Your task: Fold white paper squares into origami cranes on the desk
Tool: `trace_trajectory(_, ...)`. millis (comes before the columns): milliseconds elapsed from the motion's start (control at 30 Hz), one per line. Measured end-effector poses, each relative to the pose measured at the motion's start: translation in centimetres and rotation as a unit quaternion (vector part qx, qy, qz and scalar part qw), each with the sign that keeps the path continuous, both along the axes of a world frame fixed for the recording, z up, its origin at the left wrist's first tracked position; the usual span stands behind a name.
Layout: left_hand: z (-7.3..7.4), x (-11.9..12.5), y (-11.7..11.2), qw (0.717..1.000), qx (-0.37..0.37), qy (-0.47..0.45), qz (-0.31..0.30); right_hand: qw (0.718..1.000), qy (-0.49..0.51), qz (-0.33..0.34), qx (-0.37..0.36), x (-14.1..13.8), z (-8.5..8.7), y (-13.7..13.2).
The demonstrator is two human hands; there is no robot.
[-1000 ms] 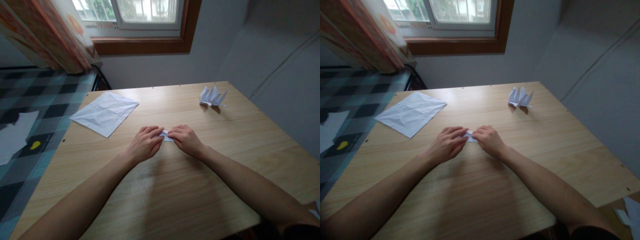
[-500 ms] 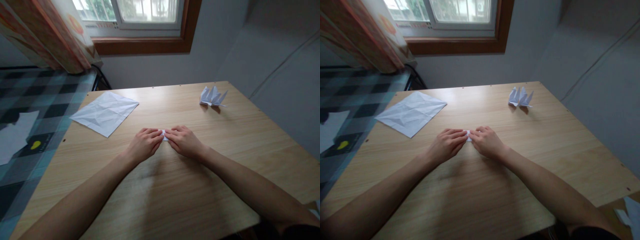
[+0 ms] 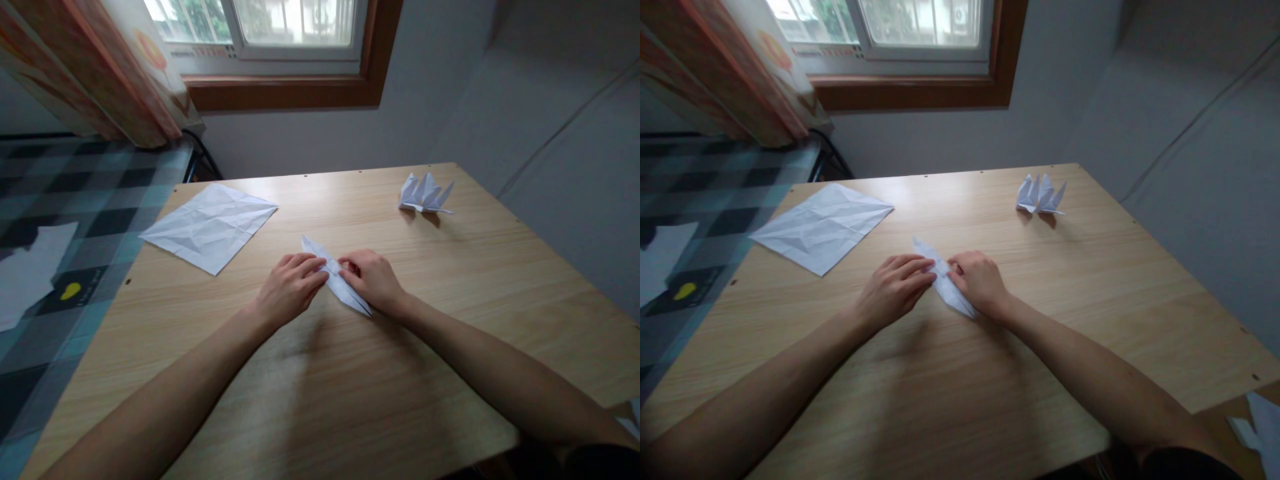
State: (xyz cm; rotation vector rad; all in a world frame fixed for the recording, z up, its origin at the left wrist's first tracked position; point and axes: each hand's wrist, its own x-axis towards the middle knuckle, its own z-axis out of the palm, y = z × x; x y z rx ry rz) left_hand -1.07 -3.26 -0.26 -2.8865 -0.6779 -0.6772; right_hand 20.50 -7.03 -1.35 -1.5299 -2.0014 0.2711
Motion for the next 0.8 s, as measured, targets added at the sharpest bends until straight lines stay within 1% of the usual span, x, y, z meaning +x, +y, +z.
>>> trace_trajectory(167, 0.3, 0.2, -0.3, 0.998, 0.004, -0.001, 0.065, 0.999, -0.004, -0.026, -0.033, -0.5, -0.1, -0.1)
trace_trajectory(233, 0.4, 0.4, -0.3, 0.996, -0.008, -0.002, 0.091, 0.998, -0.001, -0.04, -0.044, -0.7, 0.0, -0.1)
trace_trajectory(333, 0.4, 0.5, -0.3, 0.994, -0.037, -0.004, 0.106, 0.996, 0.028, -0.061, -0.052, -1.0, 0.2, -0.2)
trace_trajectory(400, 0.4, 0.5, -0.3, 0.992, -0.056, -0.01, 0.11, 0.994, 0.07, -0.061, -0.063, -1.0, 0.4, -0.2)
trace_trajectory(467, 0.5, 0.5, -0.2, 0.991, -0.073, -0.024, 0.113, 0.985, 0.137, -0.053, -0.087, -1.1, 0.5, -0.2)
trace_trajectory(533, 0.5, 0.4, -0.1, 0.988, -0.093, -0.048, 0.113, 0.969, 0.218, -0.049, -0.103, -1.1, 0.6, -0.2)
trace_trajectory(600, 0.6, 0.4, -0.1, 0.983, -0.119, -0.083, 0.115, 0.95, 0.29, -0.048, -0.102, -1.3, 0.5, -0.3)
trace_trajectory(667, 0.5, 0.5, -0.1, 0.969, -0.166, -0.13, 0.131, 0.928, 0.357, -0.038, -0.1, -1.5, 0.4, -0.3)
trace_trajectory(700, 0.4, 0.6, -0.2, 0.956, -0.202, -0.158, 0.14, 0.914, 0.391, -0.028, -0.104, -1.6, 0.3, -0.3)
trace_trajectory(733, 0.3, 0.8, -0.3, 0.938, -0.249, -0.189, 0.146, 0.899, 0.422, -0.014, -0.115, -1.8, 0.2, -0.4)
trace_trajectory(767, 0.2, 1.0, -0.3, 0.914, -0.305, -0.225, 0.145, 0.885, 0.448, 0.0, -0.126, -2.0, 0.1, -0.4)
trace_trajectory(800, 0.0, 1.2, -0.4, 0.883, -0.364, -0.263, 0.136, 0.873, 0.468, 0.012, -0.136, -2.1, 0.0, -0.5)
